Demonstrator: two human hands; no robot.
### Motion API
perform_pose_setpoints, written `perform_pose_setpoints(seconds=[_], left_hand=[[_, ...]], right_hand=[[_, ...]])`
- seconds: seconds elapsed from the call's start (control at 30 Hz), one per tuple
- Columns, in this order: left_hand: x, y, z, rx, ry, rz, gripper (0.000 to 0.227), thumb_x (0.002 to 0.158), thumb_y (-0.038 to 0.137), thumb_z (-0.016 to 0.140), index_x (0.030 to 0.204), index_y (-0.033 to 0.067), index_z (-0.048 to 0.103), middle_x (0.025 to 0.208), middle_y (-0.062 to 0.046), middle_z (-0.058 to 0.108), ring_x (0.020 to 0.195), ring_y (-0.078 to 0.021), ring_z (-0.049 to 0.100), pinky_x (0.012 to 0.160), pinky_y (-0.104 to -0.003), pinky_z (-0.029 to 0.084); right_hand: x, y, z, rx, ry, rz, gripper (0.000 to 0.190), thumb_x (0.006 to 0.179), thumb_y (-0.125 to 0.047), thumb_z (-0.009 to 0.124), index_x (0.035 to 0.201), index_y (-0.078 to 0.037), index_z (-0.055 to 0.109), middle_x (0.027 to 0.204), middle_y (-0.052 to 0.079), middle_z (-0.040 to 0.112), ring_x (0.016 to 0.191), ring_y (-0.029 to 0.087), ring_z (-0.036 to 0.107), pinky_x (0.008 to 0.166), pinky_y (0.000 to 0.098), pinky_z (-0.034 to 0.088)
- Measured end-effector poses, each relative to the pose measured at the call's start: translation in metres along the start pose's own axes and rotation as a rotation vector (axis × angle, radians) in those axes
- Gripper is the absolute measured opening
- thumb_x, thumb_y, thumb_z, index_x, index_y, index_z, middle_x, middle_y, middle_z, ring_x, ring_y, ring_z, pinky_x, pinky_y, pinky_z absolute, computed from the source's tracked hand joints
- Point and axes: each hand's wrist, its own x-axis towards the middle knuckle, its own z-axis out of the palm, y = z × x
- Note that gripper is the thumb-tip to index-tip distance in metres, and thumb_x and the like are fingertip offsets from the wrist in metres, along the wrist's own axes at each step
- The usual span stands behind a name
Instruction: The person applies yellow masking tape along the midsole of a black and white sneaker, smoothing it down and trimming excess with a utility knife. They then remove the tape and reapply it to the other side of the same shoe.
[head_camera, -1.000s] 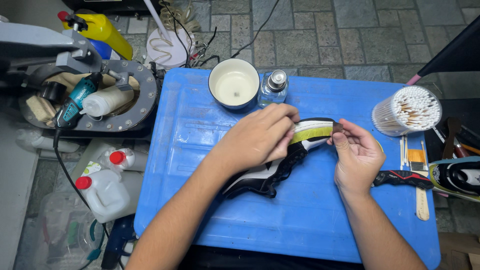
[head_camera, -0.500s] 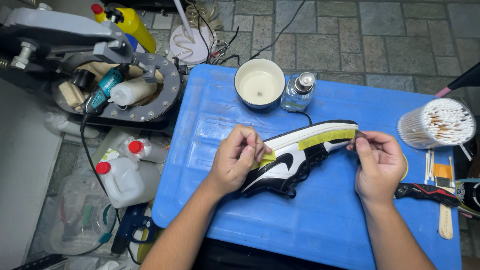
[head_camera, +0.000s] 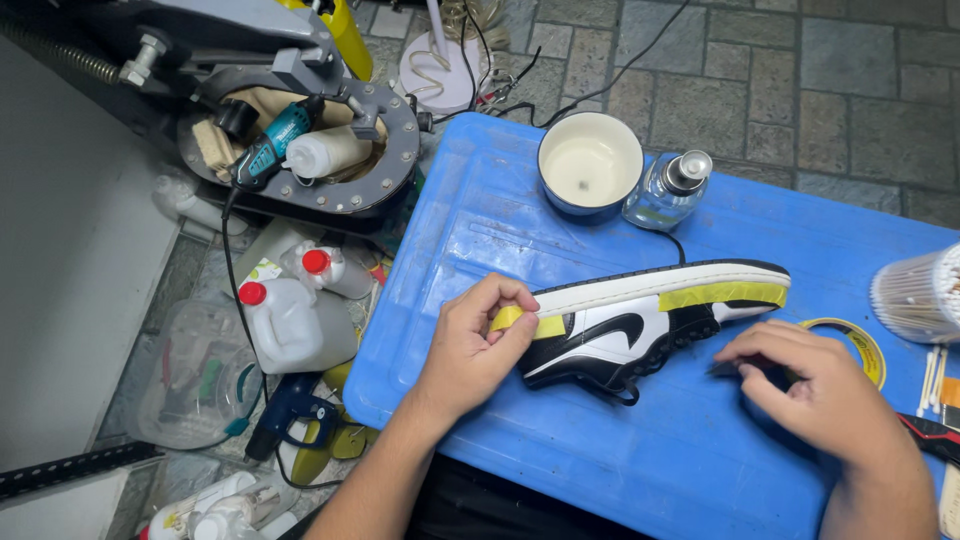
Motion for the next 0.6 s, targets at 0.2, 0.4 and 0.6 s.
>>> perform_pose_setpoints(seconds=[0.2,0.4,0.6], left_hand=[[-0.007,0.02,-0.007,0.167,-0.007,0.015,0.016,0.085,0.011,0.073,0.099,0.0051,0.067,0.089,-0.006,0.064,0.072,-0.0131,0.062,0.062,-0.027,0.05],[-0.008,0.023,-0.007,0.354,-0.074,-0.04,0.028,0.075,0.015,0.083,0.098,0.0079,0.07,0.087,-0.008,0.058,0.079,-0.0218,0.064,0.069,-0.032,0.053],[-0.008,0.02,-0.011,0.428,0.025,0.093,0.034,0.07,0.021,0.09,0.09,0.006,0.067,0.091,-0.009,0.06,0.084,-0.0264,0.065,0.073,-0.036,0.054]], right_hand=[[0.006,-0.012,0.01,0.06,-0.183,0.049,0.025,0.071,-0.006,0.072,0.094,-0.007,0.08,0.096,0.004,0.072,0.092,0.02,0.068,0.081,0.0307,0.057],[0.007,-0.007,0.011,-0.037,-0.141,0.021,0.019,0.075,-0.014,0.077,0.093,-0.009,0.08,0.094,0.005,0.077,0.097,0.021,0.068,0.086,0.0325,0.056],[0.0,0.01,0.011,-0.075,-0.052,-0.1,0.023,0.074,-0.013,0.076,0.096,-0.007,0.077,0.098,0.007,0.075,0.098,0.023,0.07,0.085,0.0336,0.054]])
